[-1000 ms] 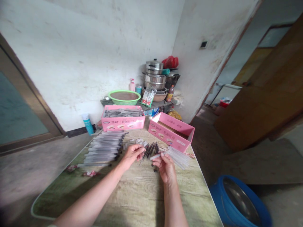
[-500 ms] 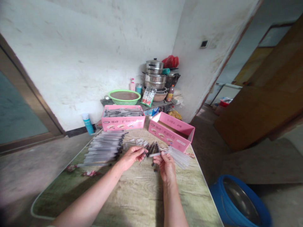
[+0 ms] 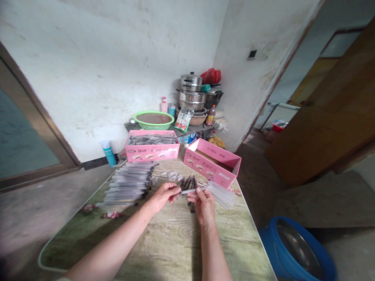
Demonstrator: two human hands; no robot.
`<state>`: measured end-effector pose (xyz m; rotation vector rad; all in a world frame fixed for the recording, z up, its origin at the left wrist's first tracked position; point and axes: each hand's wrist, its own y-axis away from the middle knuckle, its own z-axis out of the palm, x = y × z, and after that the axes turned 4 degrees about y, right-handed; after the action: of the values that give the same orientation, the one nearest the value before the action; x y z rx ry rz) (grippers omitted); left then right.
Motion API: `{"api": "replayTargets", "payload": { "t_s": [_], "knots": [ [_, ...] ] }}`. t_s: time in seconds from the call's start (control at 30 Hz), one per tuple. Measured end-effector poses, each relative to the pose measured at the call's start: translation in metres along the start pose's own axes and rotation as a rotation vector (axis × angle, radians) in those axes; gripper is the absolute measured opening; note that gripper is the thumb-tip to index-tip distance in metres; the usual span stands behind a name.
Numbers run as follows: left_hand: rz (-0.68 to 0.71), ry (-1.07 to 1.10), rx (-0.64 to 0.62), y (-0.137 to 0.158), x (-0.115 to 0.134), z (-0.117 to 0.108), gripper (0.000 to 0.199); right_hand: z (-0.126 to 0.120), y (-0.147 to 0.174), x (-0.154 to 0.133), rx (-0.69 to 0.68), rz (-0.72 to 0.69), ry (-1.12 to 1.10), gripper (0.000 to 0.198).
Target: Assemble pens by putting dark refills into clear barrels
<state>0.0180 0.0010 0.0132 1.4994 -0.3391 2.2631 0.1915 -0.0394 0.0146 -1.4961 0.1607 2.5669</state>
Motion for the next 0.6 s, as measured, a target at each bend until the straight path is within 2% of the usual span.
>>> {"api": "replayTargets", "payload": {
  "t_s": [0.6],
  "knots": [
    [0.015,0.031,0.011,-0.0022,-0.0074,-0.0008,0.036,0.0026,-0.0002,0.0049,0.025,-0.046,0.064,0.026]
  ]
}}
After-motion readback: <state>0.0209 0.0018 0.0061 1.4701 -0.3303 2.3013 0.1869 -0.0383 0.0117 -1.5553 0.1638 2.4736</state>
